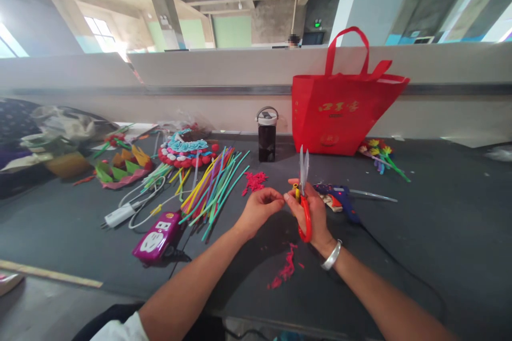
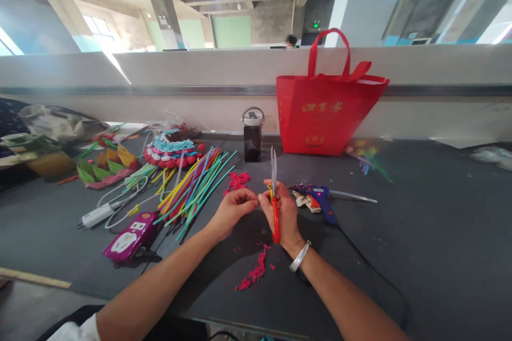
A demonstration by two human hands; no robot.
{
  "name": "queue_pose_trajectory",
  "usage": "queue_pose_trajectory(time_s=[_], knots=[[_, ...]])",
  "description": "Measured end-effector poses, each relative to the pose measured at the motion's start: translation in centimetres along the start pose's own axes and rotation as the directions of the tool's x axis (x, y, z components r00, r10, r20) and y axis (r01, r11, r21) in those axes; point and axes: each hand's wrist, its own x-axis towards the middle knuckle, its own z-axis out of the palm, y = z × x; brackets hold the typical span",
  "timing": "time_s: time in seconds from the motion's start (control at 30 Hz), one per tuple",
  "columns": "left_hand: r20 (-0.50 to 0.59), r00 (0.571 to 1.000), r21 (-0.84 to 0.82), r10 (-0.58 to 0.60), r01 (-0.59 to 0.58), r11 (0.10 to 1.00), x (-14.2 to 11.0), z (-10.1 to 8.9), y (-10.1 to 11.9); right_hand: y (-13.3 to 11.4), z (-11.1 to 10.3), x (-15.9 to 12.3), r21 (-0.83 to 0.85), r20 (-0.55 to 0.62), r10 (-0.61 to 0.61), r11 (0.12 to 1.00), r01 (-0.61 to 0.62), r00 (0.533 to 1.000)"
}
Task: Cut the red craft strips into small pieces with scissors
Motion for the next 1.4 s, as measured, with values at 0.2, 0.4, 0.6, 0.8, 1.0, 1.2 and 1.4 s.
queue_pose_trajectory(time_s=[0.2,0.4,0.6,0.8,1.0,1.2,1.4], knots=[[-0.003,0.998,-0.096,-0.069,0.069,0.993,0.1,-0.1,0.0,0.4,0.1,-0.1,-0.022,-0.034,0.015,1.0,-0.016,0.999],[-0.099,0.993,-0.396,-0.058,0.014,0.918,0.4,-0.2,0.7,1.7,0.2,0.1,-0.166,-0.102,-0.008,0.986,-0.009,0.995],[-0.19,0.982,-0.509,-0.02,-0.081,0.857,0.3,-0.2,1.5,1.7,1.2,-1.4,-0.263,0.079,-0.049,0.962,0.068,0.996],[-0.173,0.985,-0.521,0.026,-0.114,0.846,0.0,0.2,0.9,1.5,1.6,-1.6,-0.317,0.131,-0.051,0.944,0.091,0.99],[-0.217,0.976,-0.514,0.003,-0.117,0.85,0.0,0.6,0.3,1.3,1.8,-2.0,-0.347,0.14,-0.056,0.932,0.102,0.989],[-0.228,0.973,-0.518,0.03,-0.148,0.842,0.0,0.7,0.3,1.3,1.9,-2.1,-0.337,0.131,-0.065,0.936,0.106,0.989],[-0.232,0.972,-0.552,0.043,-0.168,0.817,0.0,0.7,0.3,1.4,1.9,-2.0,-0.336,0.137,-0.05,0.937,0.094,0.989]])
